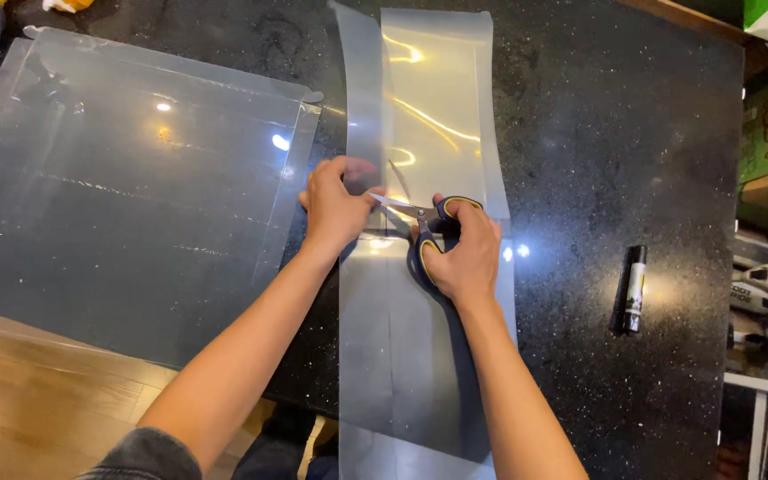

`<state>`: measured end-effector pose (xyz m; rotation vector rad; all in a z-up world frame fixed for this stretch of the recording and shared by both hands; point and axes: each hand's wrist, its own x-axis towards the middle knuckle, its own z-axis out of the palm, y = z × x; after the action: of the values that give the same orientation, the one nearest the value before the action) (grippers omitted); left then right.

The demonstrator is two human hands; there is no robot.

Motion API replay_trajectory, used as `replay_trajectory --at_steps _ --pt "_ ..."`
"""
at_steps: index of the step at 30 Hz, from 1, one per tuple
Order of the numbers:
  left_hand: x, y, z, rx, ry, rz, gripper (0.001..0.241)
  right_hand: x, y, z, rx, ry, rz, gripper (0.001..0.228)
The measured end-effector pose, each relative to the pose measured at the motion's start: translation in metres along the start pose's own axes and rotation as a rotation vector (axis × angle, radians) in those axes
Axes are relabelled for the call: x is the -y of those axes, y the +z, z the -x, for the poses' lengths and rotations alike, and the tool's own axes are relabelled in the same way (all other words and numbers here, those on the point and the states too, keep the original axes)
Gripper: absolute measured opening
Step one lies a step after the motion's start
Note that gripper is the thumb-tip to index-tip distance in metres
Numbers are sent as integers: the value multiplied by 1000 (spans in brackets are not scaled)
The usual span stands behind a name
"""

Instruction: Preparing clear plastic sheets by marking and cutting them to size.

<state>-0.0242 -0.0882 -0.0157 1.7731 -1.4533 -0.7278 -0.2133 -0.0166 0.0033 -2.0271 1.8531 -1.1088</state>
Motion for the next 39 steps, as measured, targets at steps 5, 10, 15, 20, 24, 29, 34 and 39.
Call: replay_trajectory --at_steps 5,10,15,20,24,29,34,39 --pt "9 5 -6 50 86 210 26 1 -2 -1 -19 26 -25 40" --pt "5 -1 -10 48 85 139 32 5 -5 -2 -2 46 -38 39" --pt "5 0 -10 12 76 77 35 3 -4 -3 2 68 -42 40" --pt "3 -2 -9 42 -31 155 35 3 -6 -3 -22 59 -63 39" --pt "13 1 -9 56 -11 215 33 -2 -2 -2 -65 67 -78 40" --pt "40 12 -11 107 45 576 30 -7 0 0 -140 67 -63 37" --pt "50 14 -8 108 140 655 30 -10 3 0 -155 59 -26 39" --pt "45 2 2 113 227 728 30 -11 4 1 -163 74 -4 41"
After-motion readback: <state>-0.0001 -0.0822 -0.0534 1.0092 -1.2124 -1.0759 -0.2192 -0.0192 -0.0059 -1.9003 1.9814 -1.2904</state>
